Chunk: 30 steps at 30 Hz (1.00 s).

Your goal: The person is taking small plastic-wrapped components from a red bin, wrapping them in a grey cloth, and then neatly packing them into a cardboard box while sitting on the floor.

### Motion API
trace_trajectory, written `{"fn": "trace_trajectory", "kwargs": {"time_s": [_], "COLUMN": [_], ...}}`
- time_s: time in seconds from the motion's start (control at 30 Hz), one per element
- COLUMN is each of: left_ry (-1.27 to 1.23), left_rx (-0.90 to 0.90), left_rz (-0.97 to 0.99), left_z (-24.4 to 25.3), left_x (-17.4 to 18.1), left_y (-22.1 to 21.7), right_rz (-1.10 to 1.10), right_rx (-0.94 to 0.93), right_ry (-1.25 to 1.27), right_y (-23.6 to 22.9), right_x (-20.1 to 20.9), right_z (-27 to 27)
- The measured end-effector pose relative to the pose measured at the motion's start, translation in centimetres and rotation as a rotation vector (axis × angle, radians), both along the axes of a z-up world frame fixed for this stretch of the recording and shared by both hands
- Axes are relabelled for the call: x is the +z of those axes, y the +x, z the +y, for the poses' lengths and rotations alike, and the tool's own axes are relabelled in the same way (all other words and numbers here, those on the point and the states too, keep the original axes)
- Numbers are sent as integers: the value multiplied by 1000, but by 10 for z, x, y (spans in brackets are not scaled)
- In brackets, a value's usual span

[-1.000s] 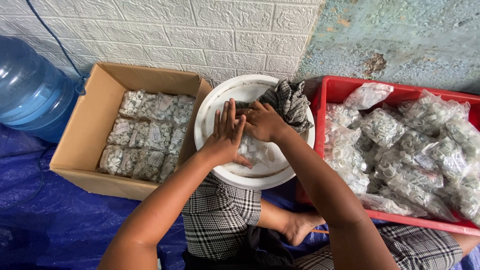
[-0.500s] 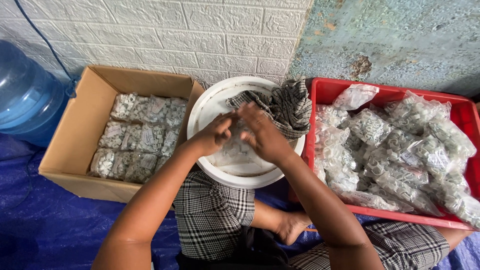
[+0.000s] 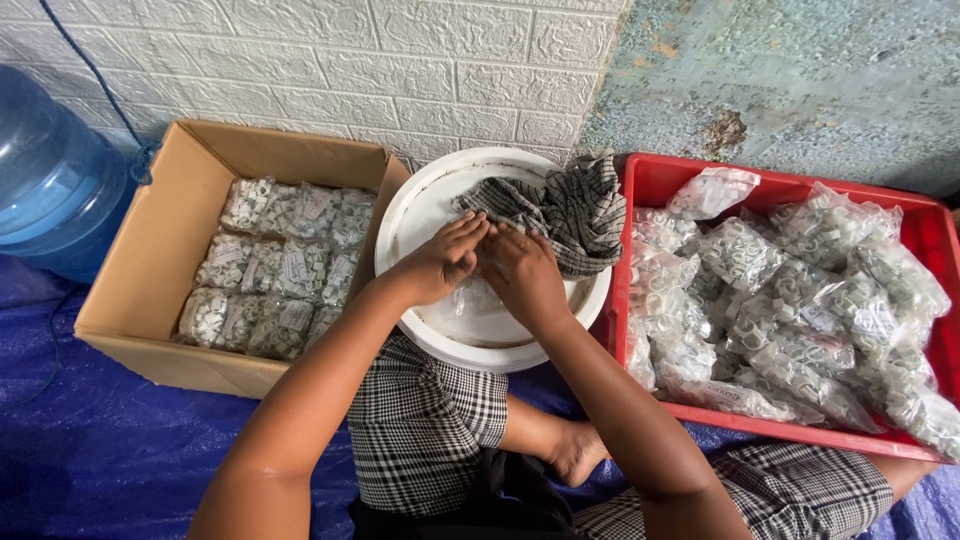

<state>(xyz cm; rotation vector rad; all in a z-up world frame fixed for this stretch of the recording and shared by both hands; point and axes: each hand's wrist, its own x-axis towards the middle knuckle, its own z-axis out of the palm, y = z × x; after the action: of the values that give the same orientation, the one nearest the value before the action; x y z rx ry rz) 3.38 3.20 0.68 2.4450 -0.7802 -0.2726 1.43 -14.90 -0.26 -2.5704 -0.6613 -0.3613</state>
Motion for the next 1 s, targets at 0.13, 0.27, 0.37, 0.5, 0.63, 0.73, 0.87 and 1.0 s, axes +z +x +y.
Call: {"fn": "trace_trajectory", "kwargs": {"time_s": [0.13,0.27,0.37,0.5,0.63,0.73,0.87,1.0], "left_ry": [-186,-84,15,22,-127,-80,4,309], "left_rx": [38,72,82,72,139,136,146,172], "left_rz": [133,126,125,198,252,202,109,-127], "left_z": [3,-7,-18,-25,-26,-27,-31,-40], "left_x": [-7,-13,2,0,7,4,-9,10], "left_y": [12,15,6,4,-1,-2,-2,-19], "right_rz": [316,288,145,89,64,83,16,-118], "right_rx": [-26,-71,-76,-56,-49,39,21,24], "right_ry": [32,1,-215,-449,-489,-529,-415,-418], "right_y": [-4,-2,-21,-34,-31,-23,-16,-12], "right_x": [10,12,7,18,22,24,2,-2], "right_z": [6,7,14,10,10,2,-3,-13]}}
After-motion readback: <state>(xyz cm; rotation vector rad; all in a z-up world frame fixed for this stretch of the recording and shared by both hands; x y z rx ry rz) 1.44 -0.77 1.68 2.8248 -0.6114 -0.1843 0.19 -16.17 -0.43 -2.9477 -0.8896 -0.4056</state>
